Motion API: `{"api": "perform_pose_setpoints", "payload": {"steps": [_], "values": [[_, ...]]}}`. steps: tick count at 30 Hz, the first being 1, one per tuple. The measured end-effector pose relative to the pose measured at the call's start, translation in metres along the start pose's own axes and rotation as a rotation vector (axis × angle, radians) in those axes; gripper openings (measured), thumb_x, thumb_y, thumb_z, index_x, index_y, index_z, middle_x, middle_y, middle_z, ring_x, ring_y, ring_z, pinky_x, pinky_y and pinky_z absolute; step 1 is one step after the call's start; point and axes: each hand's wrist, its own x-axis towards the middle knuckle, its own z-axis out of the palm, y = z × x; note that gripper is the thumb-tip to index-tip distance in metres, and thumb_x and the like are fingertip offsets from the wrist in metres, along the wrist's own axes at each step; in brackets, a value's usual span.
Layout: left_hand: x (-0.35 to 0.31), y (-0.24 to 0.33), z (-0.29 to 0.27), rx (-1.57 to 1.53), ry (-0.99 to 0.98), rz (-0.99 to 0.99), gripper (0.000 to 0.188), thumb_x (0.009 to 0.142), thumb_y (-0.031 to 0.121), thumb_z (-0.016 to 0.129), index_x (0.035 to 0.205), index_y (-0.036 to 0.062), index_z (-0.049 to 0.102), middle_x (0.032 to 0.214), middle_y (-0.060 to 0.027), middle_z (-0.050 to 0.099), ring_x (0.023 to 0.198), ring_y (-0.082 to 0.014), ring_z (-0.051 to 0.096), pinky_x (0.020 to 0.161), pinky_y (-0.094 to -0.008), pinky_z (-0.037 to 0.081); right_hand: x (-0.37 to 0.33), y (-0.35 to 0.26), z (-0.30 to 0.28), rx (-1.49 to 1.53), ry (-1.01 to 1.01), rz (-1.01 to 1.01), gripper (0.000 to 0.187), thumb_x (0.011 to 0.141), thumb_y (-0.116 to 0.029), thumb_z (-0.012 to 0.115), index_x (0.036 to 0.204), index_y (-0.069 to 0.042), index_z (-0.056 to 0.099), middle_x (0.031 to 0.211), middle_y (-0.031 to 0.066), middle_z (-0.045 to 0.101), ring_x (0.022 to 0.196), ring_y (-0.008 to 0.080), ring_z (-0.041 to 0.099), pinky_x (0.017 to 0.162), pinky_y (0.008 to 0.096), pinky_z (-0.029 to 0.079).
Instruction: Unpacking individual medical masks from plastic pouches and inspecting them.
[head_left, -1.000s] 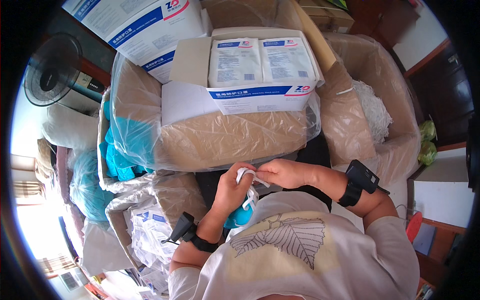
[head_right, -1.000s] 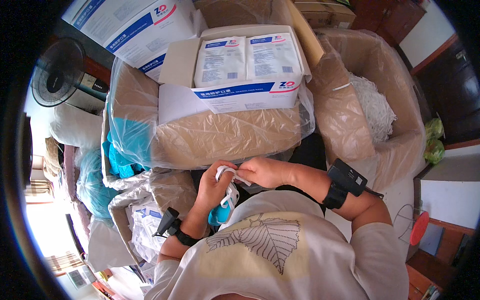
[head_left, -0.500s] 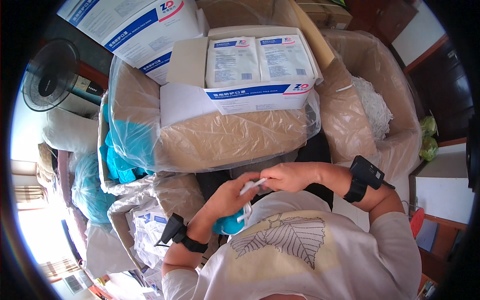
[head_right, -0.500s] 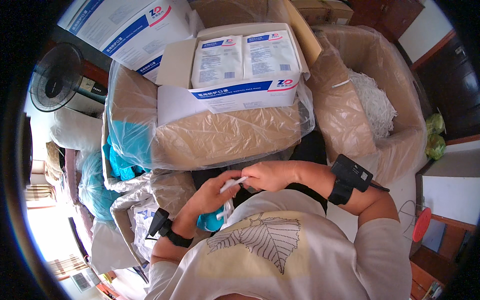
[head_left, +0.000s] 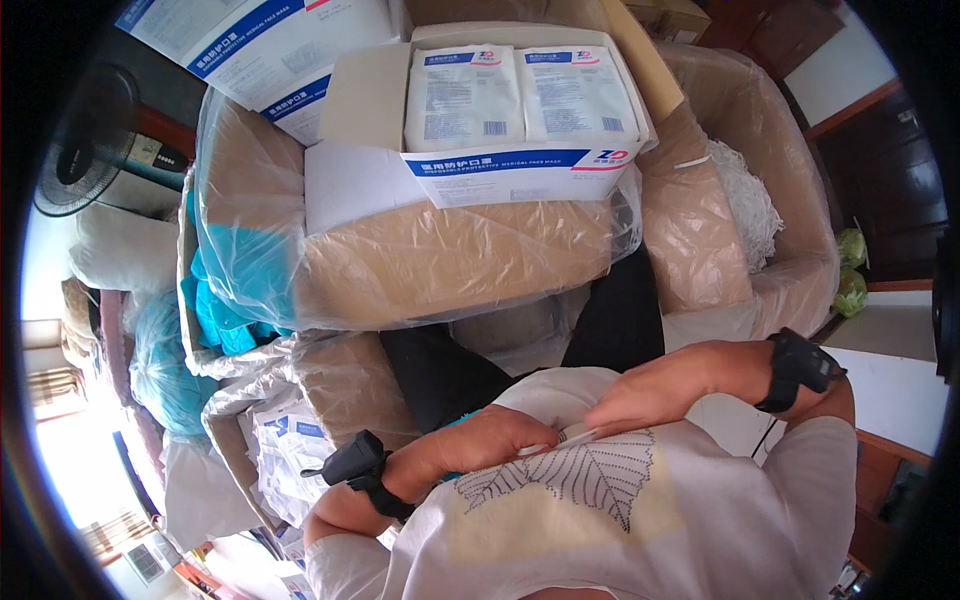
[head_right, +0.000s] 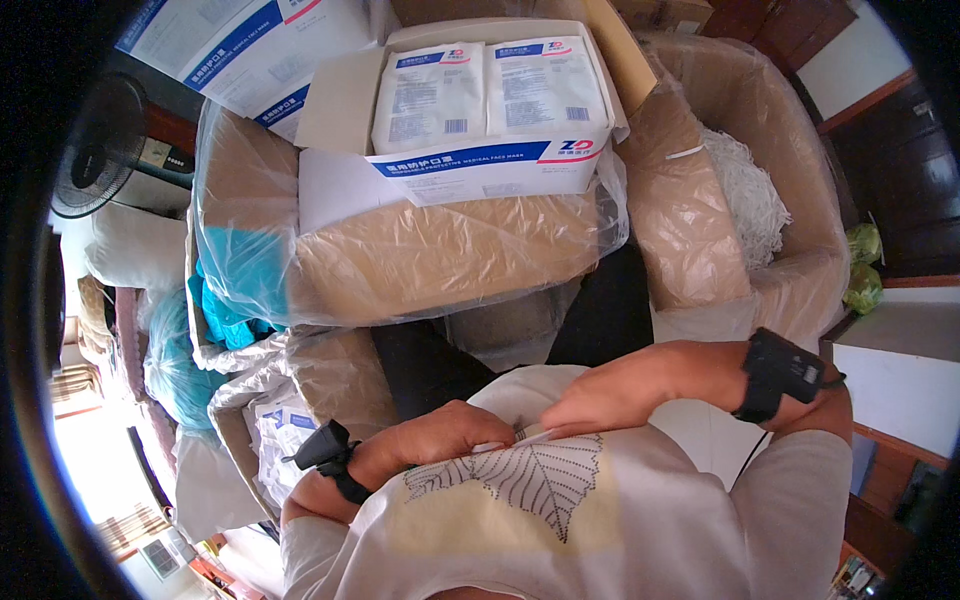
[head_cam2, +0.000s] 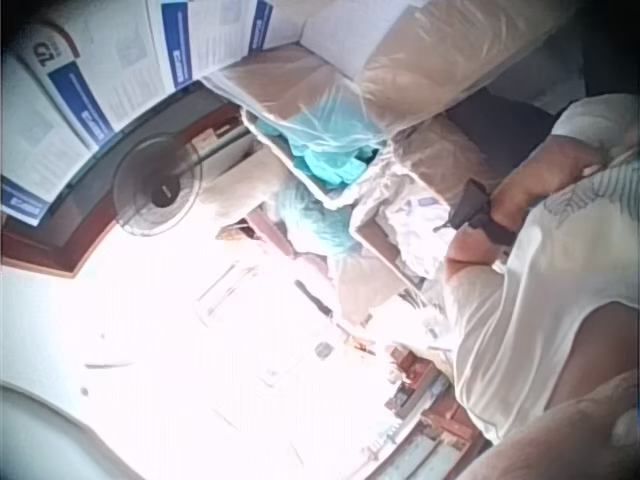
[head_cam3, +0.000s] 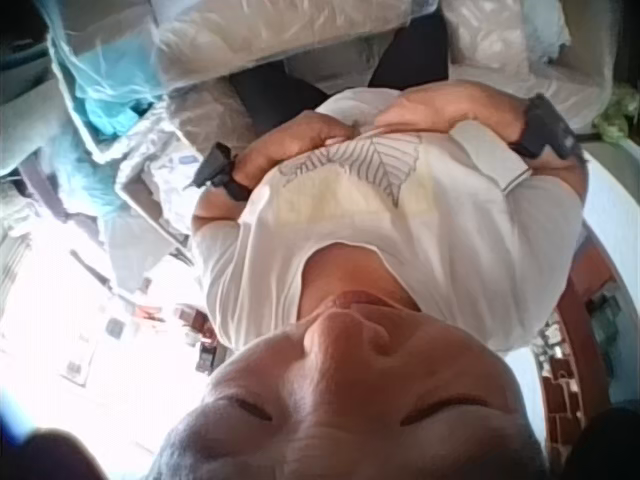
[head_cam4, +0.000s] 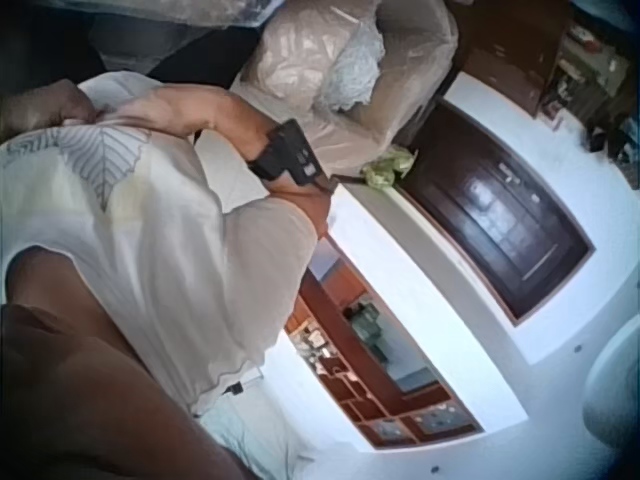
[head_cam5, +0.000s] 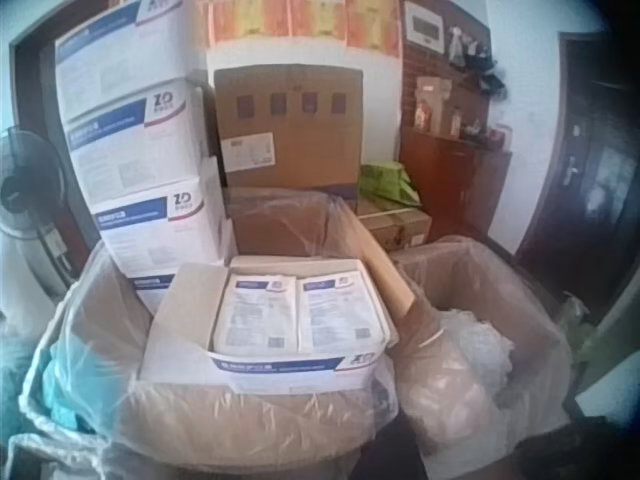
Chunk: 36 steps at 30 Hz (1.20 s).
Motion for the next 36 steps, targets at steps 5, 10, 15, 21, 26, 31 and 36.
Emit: {"api": "perform_pose_setpoints", "payload": {"steps": [5, 10, 15, 21, 26, 31, 36], "values": [[0.0, 0.006, -0.008, 0.136, -0.018, 0.019, 0.024, 0.074, 0.021, 0.062, 0.09, 0.004, 0.057, 0.085, -0.0115, 0.06, 0.079, -0.0329, 0.056, 0.066, -0.0369, 0.045, -0.029, -0.003, 0.0, 0.147, 0.004, 0.087, 0.029, 0.095, -0.029, 0.034, 0.093, -0.002, 0.046, 0.081, 0.0201, 0.054, 0.076, 0.035, 0.052, 0.067, 0.0396, 0.042], [-0.046, -0.032, 0.0, 0.098, 0.178, -0.131, 0.018, 0.084, 0.023, 0.054, 0.085, 0.0055, 0.058, 0.075, -0.0106, 0.058, 0.069, -0.0268, 0.057, 0.062, -0.0339, 0.045, -0.082, 0.044, -0.01, 0.38, 0.204, 0.365, 0.027, 0.095, -0.025, 0.035, 0.093, -0.004, 0.051, 0.074, 0.0048, 0.054, 0.067, 0.0145, 0.053, 0.062, 0.0294, 0.045], [-0.074, -0.087, -0.033, -0.521, 0.846, -0.115, 0.039, 0.091, 0.039, 0.045, 0.102, 0.0028, 0.054, 0.081, -0.0069, 0.06, 0.071, -0.0132, 0.055, 0.064, -0.0293, 0.044, -0.001, 0.101, 0.007, 0.817, 0.566, 0.282, 0.021, 0.093, -0.021, 0.042, 0.098, -0.002, 0.052, 0.073, 0.0001, 0.051, 0.065, 0.0096, 0.051, 0.062, 0.0226, 0.045], [-0.043, -0.062, -0.06, -0.378, 1.179, 0.095, 0.057, 0.091, 0.045, 0.038, 0.129, 0.0025, 0.035, 0.101, -0.0105, 0.055, 0.091, -0.0156, 0.052, 0.08, -0.0274, 0.04, 0.142, 0.193, 0.029, 0.359, 0.917, 0.331, 0.045, 0.087, -0.027, 0.053, 0.12, 0.003, 0.045, 0.098, 0.0135, 0.059, 0.085, 0.0184, 0.058, 0.078, 0.0284, 0.046], [-0.04, -0.049, -0.076, 0.14, 1.309, -0.113, 0.055, 0.094, 0.043, 0.031, 0.131, 0.0032, 0.035, 0.1, -0.0087, 0.053, 0.091, -0.0132, 0.048, 0.082, -0.0257, 0.036, 0.148, 0.124, 0.012, 0.474, 0.84, 0.048, 0.039, 0.084, -0.03, 0.057, 0.107, 0.002, 0.055, 0.107, 0.0157, 0.058, 0.09, 0.0234, 0.06, 0.081, 0.0309, 0.045], [-0.026, -0.029, -0.091, 0.284, 1.465, -0.201, 0.046, 0.094, 0.034, 0.035, 0.131, 0.0073, 0.035, 0.081, -0.0087, 0.06, 0.068, -0.0174, 0.055, 0.064, -0.029, 0.044, 0.116, 0.042, -0.003, 0.161, 1.109, -0.238, 0.048, 0.079, -0.029, 0.064, 0.113, 0.001, 0.048, 0.108, 0.0146, 0.054, 0.101, 0.0264, 0.053, 0.088, 0.0328, 0.04], [-0.006, -0.022, -0.1, 0.201, 1.509, -0.08, 0.054, 0.094, 0.045, 0.029, 0.132, 0.0067, 0.033, 0.071, -0.0049, 0.057, 0.062, -0.0129, 0.052, 0.056, -0.026, 0.042, 0.117, 0.001, -0.019, 0.158, 0.978, -0.292, 0.058, 0.073, -0.034, 0.07, 0.111, 0.001, 0.045, 0.109, 0.0204, 0.052, 0.101, 0.0303, 0.052, 0.086, 0.036, 0.042]]}}
